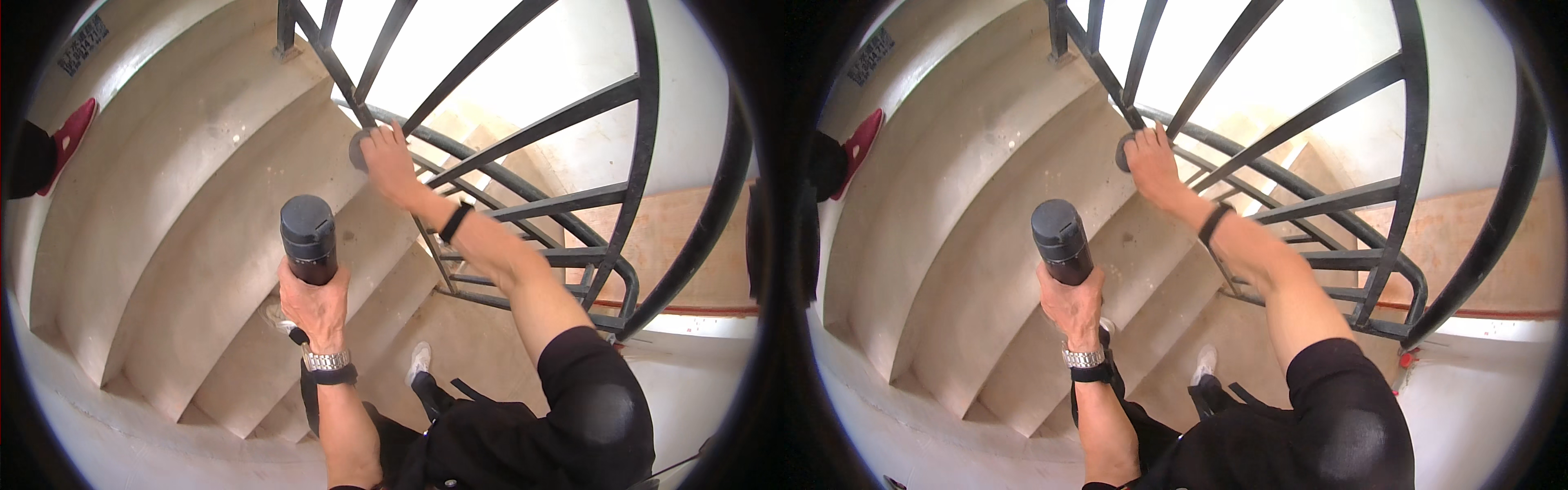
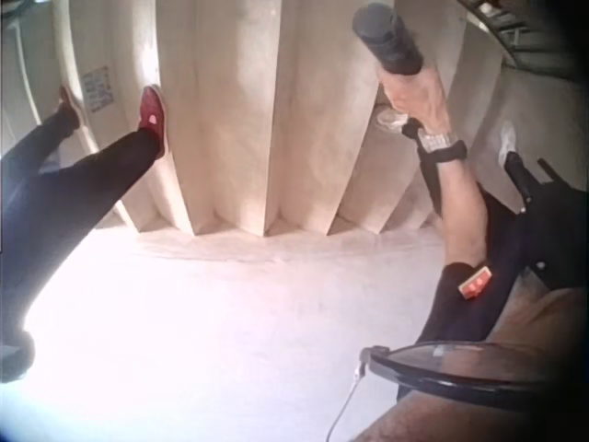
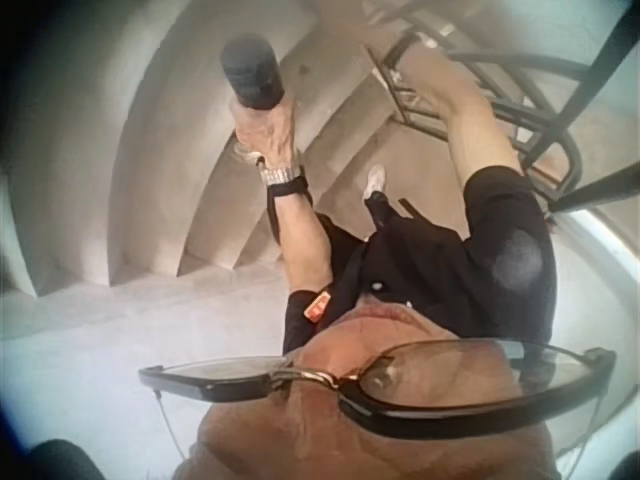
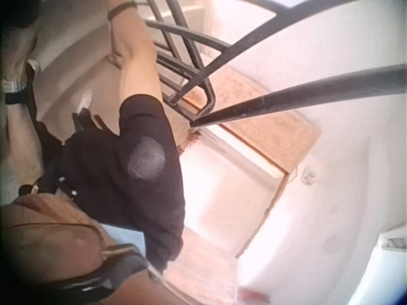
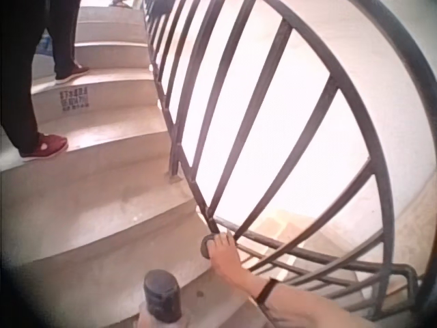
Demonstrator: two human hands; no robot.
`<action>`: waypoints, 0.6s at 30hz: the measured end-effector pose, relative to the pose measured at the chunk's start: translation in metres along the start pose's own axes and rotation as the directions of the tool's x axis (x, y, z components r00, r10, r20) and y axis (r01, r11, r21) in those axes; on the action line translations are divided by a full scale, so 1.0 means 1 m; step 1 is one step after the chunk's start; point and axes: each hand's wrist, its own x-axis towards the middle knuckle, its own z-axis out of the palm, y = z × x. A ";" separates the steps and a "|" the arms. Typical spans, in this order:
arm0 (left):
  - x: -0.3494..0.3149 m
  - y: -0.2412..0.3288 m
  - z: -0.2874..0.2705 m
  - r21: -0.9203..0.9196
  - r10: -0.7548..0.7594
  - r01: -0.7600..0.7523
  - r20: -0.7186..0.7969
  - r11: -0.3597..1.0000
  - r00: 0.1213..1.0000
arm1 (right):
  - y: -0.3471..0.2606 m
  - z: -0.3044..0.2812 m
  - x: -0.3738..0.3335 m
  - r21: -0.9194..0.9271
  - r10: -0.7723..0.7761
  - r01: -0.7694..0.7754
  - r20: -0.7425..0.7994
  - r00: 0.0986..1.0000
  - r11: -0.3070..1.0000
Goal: Cleaning the handrail and steps of a staircase using a rag and a spray bottle.
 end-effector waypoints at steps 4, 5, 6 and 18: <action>-0.004 -0.011 0.000 -0.008 0.028 -0.028 -0.027 1.000 0.999 | 0.008 0.032 0.021 -0.299 -0.089 0.238 0.438 0.895 0.924; -0.006 -0.012 0.001 -0.014 0.028 -0.029 -0.031 0.999 0.999 | 0.002 0.040 0.021 -0.323 -0.059 0.261 0.522 0.851 0.910; -0.006 -0.013 0.001 -0.024 0.033 -0.034 -0.038 0.999 0.999 | -0.003 0.046 0.022 -0.417 0.001 0.234 0.490 0.872 0.879; -0.015 -0.012 -0.002 -0.090 0.003 -0.003 0.002 0.996 1.000 | 0.003 0.057 -0.163 -0.346 -0.258 0.529 0.591 0.765 0.775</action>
